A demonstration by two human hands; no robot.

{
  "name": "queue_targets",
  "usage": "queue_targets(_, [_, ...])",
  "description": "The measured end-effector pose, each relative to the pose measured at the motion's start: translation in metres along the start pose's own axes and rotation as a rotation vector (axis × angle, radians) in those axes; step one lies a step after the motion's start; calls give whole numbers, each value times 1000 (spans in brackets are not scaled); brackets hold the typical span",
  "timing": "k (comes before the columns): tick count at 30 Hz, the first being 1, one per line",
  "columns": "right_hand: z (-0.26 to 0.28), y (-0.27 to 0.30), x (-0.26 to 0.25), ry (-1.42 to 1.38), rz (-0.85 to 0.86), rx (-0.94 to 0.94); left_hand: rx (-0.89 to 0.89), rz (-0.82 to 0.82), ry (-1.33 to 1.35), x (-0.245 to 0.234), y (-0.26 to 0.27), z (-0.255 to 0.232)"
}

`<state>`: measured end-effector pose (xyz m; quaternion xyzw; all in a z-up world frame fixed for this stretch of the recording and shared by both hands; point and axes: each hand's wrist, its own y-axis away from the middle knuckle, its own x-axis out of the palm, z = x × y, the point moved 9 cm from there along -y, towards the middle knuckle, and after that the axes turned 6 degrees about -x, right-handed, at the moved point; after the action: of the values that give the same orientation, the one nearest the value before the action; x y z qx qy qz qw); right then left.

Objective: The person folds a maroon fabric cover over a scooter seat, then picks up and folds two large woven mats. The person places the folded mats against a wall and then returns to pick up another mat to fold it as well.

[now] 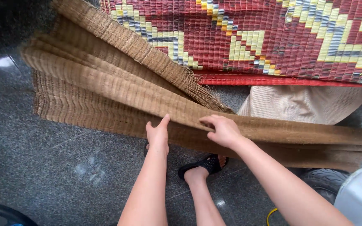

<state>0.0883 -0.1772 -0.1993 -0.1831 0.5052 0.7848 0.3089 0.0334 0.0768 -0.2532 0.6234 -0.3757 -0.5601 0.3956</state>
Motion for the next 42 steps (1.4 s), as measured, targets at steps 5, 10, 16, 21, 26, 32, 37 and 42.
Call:
queue_targets(5, [21,41,11,-131,153,-21,-106,29,356,15,-9,5])
queue_targets(10, [15,33,6,-322,38,-47,-122,-69,619,0,-32,67])
queue_targets(16, [-95,-52,-8,-421,-387,192,-143,-11,598,-5,-21,73])
queue_targets(21, [-128,-109,9,-318,-272,392,-139,22,632,-15,0,76])
queue_targets(26, [-12,-108,29,-397,10,272,-163,76,625,-11,-10,93])
queue_targets(32, [-42,-102,89,-5,42,266,-166,84,650,-13,-13,108])
queue_targets(37, [5,-50,47,75,17,197,-145,131,690,-25,19,118])
queue_targets(42, [30,14,-2,45,-199,95,-151,216,840,-38,78,113])
